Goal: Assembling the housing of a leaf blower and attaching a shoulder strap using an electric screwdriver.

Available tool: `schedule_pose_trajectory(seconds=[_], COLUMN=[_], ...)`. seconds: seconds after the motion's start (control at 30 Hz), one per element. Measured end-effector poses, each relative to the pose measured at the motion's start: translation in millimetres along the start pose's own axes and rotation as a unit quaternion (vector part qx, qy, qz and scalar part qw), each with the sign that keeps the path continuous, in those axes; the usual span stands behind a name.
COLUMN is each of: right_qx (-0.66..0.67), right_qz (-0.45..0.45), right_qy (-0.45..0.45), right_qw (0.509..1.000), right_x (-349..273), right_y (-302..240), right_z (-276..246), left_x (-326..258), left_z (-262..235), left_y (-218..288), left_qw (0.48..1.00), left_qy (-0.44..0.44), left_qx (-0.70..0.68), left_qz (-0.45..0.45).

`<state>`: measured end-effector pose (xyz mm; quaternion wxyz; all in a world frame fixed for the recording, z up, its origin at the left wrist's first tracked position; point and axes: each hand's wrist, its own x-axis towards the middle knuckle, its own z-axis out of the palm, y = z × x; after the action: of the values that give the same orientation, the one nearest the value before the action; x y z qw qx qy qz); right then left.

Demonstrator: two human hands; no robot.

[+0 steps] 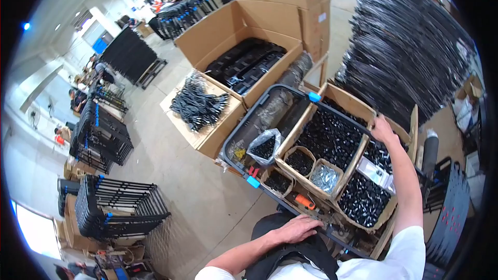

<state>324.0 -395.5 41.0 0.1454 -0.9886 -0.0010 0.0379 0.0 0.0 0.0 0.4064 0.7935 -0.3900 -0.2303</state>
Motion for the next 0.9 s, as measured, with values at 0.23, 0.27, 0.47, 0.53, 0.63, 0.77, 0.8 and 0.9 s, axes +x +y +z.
schedule_pose_trajectory(seconds=[0.23,0.27,0.47,0.53,0.63,0.77,0.8,0.9], right_qx=[-0.051,-0.049,-0.082,-0.077,-0.066,-0.139,-0.151,-0.194], right_qz=[-0.061,-0.057,-0.006,-0.009,0.019,-0.026,-0.019,-0.018], right_qy=[0.046,0.051,0.041,0.009,-0.045,-0.061,-0.058,-0.03], right_qw=[0.996,0.996,0.996,0.997,0.997,0.988,0.987,0.98], right_x=[5.7,8.3,25.3,26.0,23.2,20.9,20.5,20.3], right_y=[20.3,21.6,38.5,27.6,19.0,33.0,35.0,44.5], right_z=[3.3,3.0,17.4,6.6,-4.1,-3.7,-2.9,1.6], left_x=[1.4,2.4,12.9,14.5,15.3,18.1,17.1,17.8], left_z=[0.4,9.1,36.3,40.7,31.9,33.3,33.4,41.3], left_y=[0.5,-4.0,-16.8,-21.3,-9.7,-15.5,-15.0,-16.1], left_qw=[0.998,0.996,0.996,0.997,0.997,0.993,0.993,0.994], left_qy=[0.011,0.054,0.054,0.053,0.034,0.025,0.042,0.06], left_qx=[-0.057,-0.06,-0.064,-0.046,-0.074,-0.099,-0.099,-0.085], left_qz=[0.017,0.039,0.005,0.016,-0.017,-0.063,-0.058,-0.037])
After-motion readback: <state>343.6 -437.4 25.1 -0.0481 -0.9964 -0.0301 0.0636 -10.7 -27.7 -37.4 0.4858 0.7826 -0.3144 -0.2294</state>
